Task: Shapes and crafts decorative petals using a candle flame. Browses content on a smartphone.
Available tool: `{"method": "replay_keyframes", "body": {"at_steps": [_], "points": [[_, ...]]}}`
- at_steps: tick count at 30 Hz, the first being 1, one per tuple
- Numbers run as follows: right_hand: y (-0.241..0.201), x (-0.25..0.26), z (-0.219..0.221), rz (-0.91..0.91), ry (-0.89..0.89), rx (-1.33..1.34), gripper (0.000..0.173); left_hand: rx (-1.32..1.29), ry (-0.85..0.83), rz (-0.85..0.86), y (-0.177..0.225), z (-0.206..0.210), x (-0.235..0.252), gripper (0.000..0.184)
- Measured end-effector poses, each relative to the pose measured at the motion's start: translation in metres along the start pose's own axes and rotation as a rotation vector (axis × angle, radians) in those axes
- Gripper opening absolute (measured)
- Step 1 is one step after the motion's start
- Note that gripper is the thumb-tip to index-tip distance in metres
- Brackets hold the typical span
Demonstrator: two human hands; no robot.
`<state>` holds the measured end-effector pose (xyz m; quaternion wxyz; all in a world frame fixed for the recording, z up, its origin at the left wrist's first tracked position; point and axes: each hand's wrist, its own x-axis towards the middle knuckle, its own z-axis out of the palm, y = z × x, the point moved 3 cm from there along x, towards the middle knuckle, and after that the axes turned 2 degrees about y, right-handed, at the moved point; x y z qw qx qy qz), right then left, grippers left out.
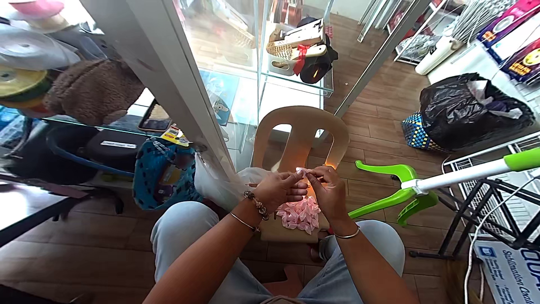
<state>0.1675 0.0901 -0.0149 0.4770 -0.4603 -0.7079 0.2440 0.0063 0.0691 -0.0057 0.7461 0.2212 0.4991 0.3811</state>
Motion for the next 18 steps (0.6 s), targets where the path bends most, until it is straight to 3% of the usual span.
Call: {"method": "replay_keyframes", "body": {"at_steps": [3,7,18], "points": [[-0.004,-0.006,-0.005,-0.294,0.009,-0.175,0.013,-0.084,0.016,0.010,0.003,-0.001,-0.001,0.024],[-0.007,-0.012,-0.011,-0.447,-0.012,-0.295,0.014,-0.112,0.014,0.024,0.006,-0.004,-0.001,0.017],[-0.009,-0.011,-0.009,-0.482,-0.042,-0.319,0.015,-0.088,0.070,0.120,0.009,-0.003,-0.001,0.018]]}}
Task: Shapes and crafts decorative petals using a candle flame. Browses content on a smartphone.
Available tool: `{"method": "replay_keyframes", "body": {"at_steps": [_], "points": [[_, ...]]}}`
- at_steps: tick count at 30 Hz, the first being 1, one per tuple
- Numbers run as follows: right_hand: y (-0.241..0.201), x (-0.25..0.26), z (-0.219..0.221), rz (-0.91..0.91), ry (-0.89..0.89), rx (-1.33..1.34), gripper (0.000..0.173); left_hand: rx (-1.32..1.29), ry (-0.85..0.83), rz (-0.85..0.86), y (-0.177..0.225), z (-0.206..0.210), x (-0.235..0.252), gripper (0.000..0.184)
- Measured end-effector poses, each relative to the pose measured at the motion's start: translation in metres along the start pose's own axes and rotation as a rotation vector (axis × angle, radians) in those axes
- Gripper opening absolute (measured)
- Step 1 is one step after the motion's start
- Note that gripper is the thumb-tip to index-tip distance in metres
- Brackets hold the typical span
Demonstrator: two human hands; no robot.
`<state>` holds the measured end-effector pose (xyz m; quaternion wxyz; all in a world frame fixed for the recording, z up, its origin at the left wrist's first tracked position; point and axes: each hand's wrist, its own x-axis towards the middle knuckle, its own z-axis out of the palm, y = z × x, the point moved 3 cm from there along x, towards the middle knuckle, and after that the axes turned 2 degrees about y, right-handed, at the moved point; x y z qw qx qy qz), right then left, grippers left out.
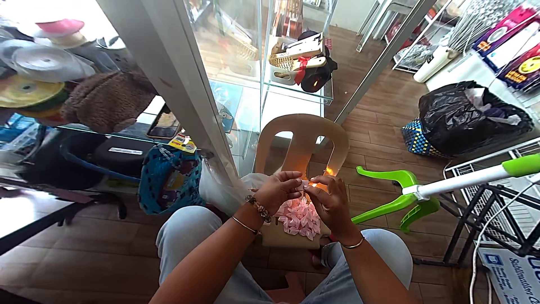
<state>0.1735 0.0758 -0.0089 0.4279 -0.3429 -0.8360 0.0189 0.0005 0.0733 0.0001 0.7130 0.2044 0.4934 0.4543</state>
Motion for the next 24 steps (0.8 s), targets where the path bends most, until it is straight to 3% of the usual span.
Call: {"method": "replay_keyframes", "body": {"at_steps": [9,15,20,24], "points": [[-0.0011,0.0035,0.0073,0.446,0.013,0.420,0.013,0.352,-0.057,0.296,0.0044,0.0029,-0.0028,0.022],[-0.0012,0.0044,0.0104,0.522,0.018,0.468,0.014,0.457,-0.132,0.387,0.0059,-0.0020,0.0006,0.021],[0.0002,0.0059,0.0101,0.596,-0.038,0.536,0.030,0.520,-0.158,0.418,0.0085,-0.0038,-0.0020,0.020],[0.0009,0.0059,0.0087,0.581,-0.068,0.526,0.019,0.559,-0.172,0.431,0.0092,-0.0037,-0.0017,0.020]]}}
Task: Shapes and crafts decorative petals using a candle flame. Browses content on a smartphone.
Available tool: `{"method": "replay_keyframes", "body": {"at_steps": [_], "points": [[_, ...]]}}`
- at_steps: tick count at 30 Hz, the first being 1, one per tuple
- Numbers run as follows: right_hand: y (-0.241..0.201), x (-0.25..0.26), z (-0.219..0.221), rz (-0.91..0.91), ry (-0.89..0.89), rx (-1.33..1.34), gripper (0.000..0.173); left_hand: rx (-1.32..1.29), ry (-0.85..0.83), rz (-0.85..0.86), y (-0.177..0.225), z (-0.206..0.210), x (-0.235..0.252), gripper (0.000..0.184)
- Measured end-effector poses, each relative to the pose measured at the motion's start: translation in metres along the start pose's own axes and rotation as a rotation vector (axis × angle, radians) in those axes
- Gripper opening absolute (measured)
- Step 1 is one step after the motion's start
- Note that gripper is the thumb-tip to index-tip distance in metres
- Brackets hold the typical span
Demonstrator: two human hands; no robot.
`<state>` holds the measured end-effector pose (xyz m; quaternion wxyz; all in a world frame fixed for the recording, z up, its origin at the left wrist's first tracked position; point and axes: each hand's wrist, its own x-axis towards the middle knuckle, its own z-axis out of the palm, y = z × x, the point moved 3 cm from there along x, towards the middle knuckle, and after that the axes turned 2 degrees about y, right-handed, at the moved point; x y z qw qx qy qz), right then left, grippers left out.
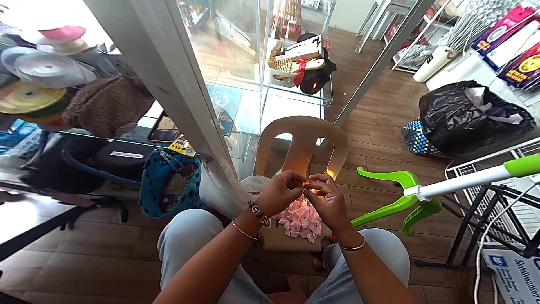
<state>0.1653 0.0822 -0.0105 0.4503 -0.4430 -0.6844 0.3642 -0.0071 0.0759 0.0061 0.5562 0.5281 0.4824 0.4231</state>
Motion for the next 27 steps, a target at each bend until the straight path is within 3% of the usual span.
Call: {"method": "replay_keyframes", "body": {"at_steps": [4,8,11,17,27], "points": [[-0.001,-0.001,-0.004,-0.050,-0.003,0.004,0.019,-0.041,-0.026,0.031,-0.003,0.004,0.000,0.026],[-0.012,0.002,-0.005,0.064,0.053,0.128,0.012,-0.505,0.042,-0.186,0.002,0.008,-0.004,0.026],[-0.007,0.001,-0.005,0.145,0.121,0.243,0.008,-0.650,-0.002,-0.232,-0.004,0.016,-0.004,0.028],[-0.005,-0.003,-0.003,0.173,0.137,0.276,0.007,-0.568,0.056,-0.210,-0.006,0.026,-0.009,0.006],[-0.005,-0.003,0.000,0.233,0.135,0.373,0.004,-0.559,0.105,-0.201,-0.007,0.023,-0.008,0.004]]}}
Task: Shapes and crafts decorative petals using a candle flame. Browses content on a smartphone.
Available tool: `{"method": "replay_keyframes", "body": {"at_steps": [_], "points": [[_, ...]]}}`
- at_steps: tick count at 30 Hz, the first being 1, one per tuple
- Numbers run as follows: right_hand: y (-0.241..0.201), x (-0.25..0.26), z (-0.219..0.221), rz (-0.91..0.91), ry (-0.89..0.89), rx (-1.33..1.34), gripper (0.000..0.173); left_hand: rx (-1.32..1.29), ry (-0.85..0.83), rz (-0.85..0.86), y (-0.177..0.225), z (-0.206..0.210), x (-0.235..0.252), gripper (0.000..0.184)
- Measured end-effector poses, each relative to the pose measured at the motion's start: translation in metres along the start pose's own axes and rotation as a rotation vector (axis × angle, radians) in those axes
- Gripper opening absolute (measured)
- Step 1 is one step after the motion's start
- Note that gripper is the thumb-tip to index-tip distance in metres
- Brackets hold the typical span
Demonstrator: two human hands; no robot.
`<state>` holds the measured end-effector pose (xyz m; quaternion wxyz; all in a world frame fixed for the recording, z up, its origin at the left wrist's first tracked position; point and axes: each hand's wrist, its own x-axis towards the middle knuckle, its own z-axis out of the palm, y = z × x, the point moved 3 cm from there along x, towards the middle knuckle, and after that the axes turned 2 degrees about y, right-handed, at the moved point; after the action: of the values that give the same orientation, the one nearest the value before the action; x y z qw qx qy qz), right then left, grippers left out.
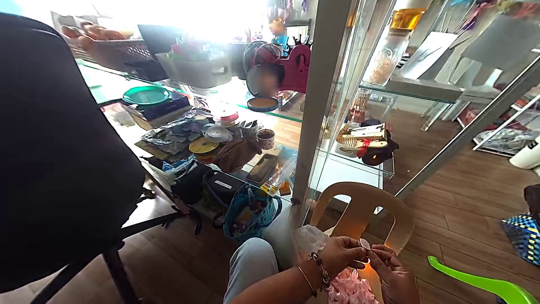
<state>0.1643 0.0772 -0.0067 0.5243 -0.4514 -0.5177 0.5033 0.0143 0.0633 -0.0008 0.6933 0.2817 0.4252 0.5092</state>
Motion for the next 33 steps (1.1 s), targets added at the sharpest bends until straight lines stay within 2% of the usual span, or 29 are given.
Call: {"method": "replay_keyframes", "body": {"at_steps": [4,8,11,18,26,33], "points": [[-0.002,0.000,-0.001,-0.062,-0.012,-0.037,0.005,0.064,-0.017,0.073,0.000,0.002,0.000,0.006],[-0.011,0.000,0.001,-0.319,-0.056,-0.221,0.020,0.074,-0.028,0.085,0.000,0.003,-0.001,0.006],[-0.014,0.002,0.000,-0.501,-0.085,-0.309,0.014,0.090,-0.035,0.095,0.002,0.004,-0.002,0.008],[-0.018,0.001,0.001,-0.513,-0.115,-0.380,0.015,0.103,-0.037,0.112,0.006,0.002,-0.004,0.010],[-0.020,-0.007,0.007,-0.694,-0.027,-0.653,0.016,0.152,-0.031,0.158,0.004,-0.001,-0.004,0.011],[-0.012,-0.016,0.015,-0.719,-0.044,-0.720,0.019,0.129,0.051,0.091,0.007,-0.008,-0.003,0.012]]}}
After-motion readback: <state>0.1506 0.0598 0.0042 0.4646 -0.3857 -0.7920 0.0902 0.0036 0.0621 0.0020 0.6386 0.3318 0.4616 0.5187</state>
